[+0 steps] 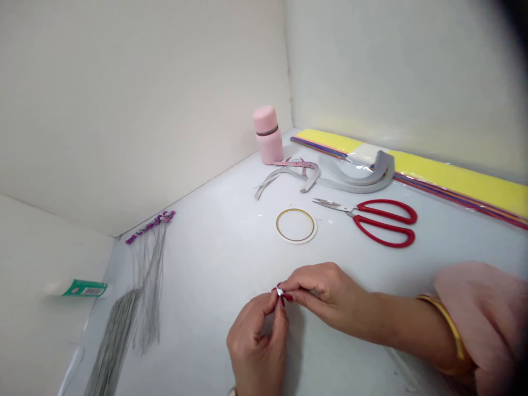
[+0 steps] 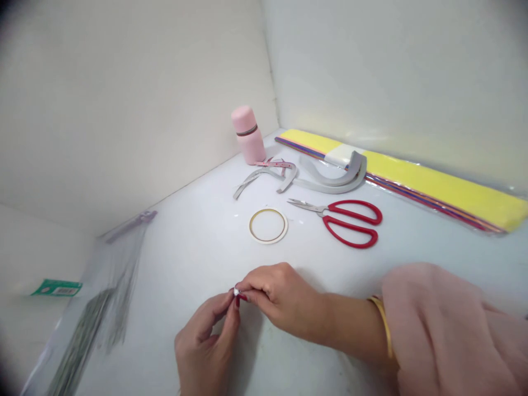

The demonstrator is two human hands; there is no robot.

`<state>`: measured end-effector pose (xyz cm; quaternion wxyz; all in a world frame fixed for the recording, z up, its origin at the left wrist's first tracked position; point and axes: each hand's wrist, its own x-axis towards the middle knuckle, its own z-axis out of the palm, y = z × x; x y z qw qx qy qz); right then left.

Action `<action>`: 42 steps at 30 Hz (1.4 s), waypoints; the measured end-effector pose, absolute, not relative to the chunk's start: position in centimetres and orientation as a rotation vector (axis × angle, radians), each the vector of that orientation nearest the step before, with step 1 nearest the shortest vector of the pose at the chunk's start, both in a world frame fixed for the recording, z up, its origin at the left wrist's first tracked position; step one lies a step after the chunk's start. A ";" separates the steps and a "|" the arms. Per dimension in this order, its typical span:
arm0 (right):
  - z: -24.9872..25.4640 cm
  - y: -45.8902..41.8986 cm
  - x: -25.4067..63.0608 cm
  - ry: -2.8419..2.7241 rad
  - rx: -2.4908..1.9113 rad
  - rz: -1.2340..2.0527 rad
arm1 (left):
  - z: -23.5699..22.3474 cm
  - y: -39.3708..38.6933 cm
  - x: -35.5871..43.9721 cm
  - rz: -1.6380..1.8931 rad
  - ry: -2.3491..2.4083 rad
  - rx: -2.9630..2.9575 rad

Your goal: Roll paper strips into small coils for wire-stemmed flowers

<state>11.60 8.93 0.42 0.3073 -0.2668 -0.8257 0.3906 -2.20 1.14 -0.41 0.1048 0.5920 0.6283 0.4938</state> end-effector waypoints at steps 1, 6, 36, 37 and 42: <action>0.5 8.9 11.6 -2.184 -0.701 1.027 | -0.4 1.1 -2.2 1.456 1.851 1.742; 0.7 9.0 11.5 -2.197 -0.688 1.018 | -0.4 1.2 -2.2 1.428 1.847 1.688; 0.4 9.2 11.8 -2.224 -0.700 1.093 | 0.2 1.2 -2.1 1.420 1.836 1.606; 0.4 9.2 11.8 -2.224 -0.710 1.114 | 0.2 1.3 -2.1 1.420 1.835 1.605; 0.6 9.2 11.7 -2.191 -0.742 1.216 | 0.1 1.3 -2.2 1.390 1.813 1.584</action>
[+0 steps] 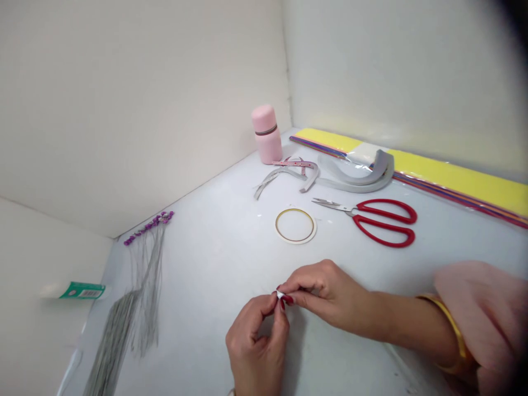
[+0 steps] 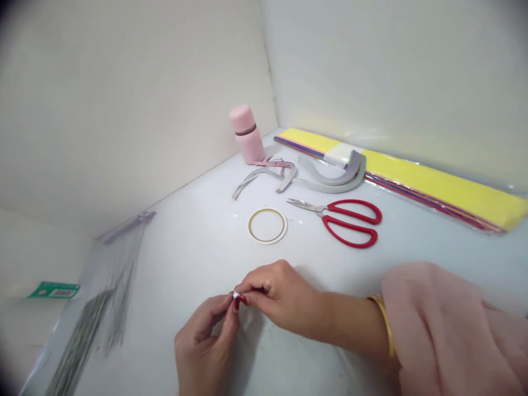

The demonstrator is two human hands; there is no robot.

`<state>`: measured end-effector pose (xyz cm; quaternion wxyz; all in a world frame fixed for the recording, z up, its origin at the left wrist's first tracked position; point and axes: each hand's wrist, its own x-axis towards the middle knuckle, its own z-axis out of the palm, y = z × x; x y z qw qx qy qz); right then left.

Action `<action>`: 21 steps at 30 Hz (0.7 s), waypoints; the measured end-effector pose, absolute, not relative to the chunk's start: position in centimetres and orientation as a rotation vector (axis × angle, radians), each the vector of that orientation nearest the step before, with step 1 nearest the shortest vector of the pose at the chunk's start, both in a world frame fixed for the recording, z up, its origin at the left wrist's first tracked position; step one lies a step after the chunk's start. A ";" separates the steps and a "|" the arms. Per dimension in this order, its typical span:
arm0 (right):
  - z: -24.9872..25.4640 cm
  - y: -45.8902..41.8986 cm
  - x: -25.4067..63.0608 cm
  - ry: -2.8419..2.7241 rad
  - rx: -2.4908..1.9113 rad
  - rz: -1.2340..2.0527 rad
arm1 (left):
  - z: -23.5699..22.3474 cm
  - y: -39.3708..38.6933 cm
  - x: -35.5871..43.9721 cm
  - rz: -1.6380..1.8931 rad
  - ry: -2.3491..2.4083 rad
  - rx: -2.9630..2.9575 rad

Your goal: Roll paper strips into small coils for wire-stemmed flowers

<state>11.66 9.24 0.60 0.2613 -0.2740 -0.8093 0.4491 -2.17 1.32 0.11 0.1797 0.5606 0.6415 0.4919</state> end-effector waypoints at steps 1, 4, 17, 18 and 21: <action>0.6 9.2 11.6 -2.190 -0.726 1.210 | 0.1 1.3 -2.2 1.385 1.811 1.589; 0.5 9.2 11.7 -2.221 -0.654 1.103 | 0.0 1.3 -2.1 1.383 1.844 1.605; 0.9 9.2 11.8 -2.143 -0.670 1.166 | 0.0 1.3 -2.2 1.435 1.787 1.503; 0.9 9.2 11.8 -2.137 -0.686 1.158 | 0.0 1.2 -2.2 1.441 1.802 1.502; 0.9 9.2 11.8 -2.112 -0.727 1.159 | 0.0 1.2 -2.2 1.425 1.841 1.491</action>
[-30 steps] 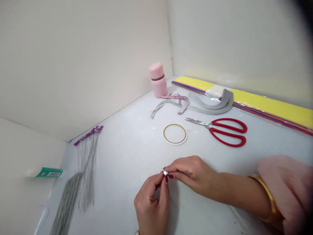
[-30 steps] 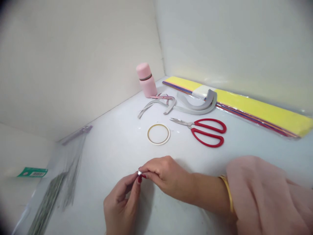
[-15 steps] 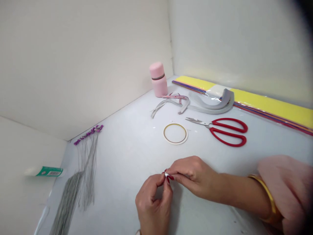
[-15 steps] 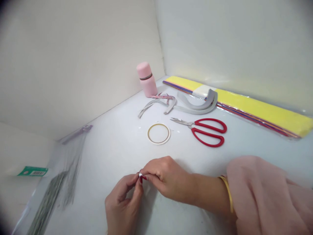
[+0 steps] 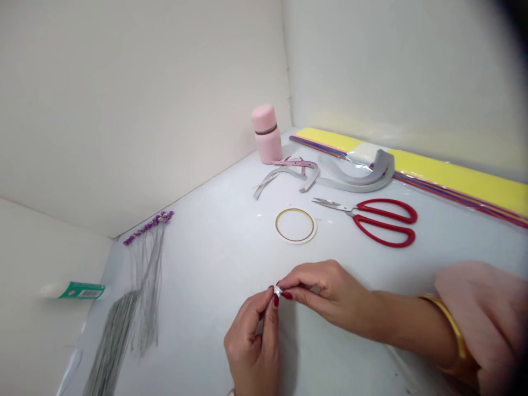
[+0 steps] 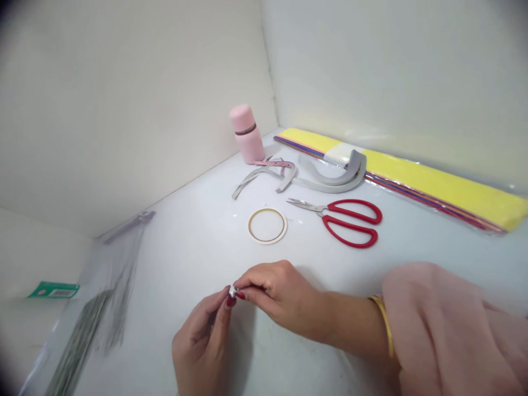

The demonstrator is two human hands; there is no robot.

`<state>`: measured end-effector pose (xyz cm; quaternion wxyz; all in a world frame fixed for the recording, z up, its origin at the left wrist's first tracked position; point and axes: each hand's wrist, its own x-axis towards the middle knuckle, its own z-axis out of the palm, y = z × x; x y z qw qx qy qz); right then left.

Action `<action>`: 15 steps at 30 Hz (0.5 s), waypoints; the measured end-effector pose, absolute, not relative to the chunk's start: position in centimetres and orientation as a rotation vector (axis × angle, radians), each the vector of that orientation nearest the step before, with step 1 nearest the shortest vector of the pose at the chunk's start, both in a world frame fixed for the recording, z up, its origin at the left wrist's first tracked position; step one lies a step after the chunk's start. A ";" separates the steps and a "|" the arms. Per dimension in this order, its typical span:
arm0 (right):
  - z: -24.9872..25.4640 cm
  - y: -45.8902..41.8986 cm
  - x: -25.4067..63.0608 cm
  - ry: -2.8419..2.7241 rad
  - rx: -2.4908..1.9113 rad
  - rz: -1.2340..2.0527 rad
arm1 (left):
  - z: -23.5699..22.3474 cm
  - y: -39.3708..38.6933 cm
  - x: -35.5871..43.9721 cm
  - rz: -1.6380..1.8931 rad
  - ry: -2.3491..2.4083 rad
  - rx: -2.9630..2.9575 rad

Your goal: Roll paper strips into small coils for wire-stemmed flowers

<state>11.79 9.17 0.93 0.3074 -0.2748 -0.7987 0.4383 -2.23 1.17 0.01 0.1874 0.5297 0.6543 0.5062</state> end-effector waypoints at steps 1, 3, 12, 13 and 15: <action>0.9 9.2 11.8 -2.107 -0.731 1.160 | 0.0 1.1 -2.2 1.411 1.845 1.494; 0.9 9.1 11.8 -2.112 -0.727 1.158 | 0.0 1.1 -2.3 1.396 1.846 1.511; 0.6 9.2 11.7 -2.194 -0.682 1.057 | 0.2 1.1 -2.1 1.394 1.882 1.627; 0.6 9.1 11.7 -2.203 -0.674 1.042 | 0.2 1.1 -2.1 1.397 1.879 1.661; 0.6 9.1 11.7 -2.220 -0.660 1.011 | 0.3 1.1 -2.2 1.403 1.867 1.723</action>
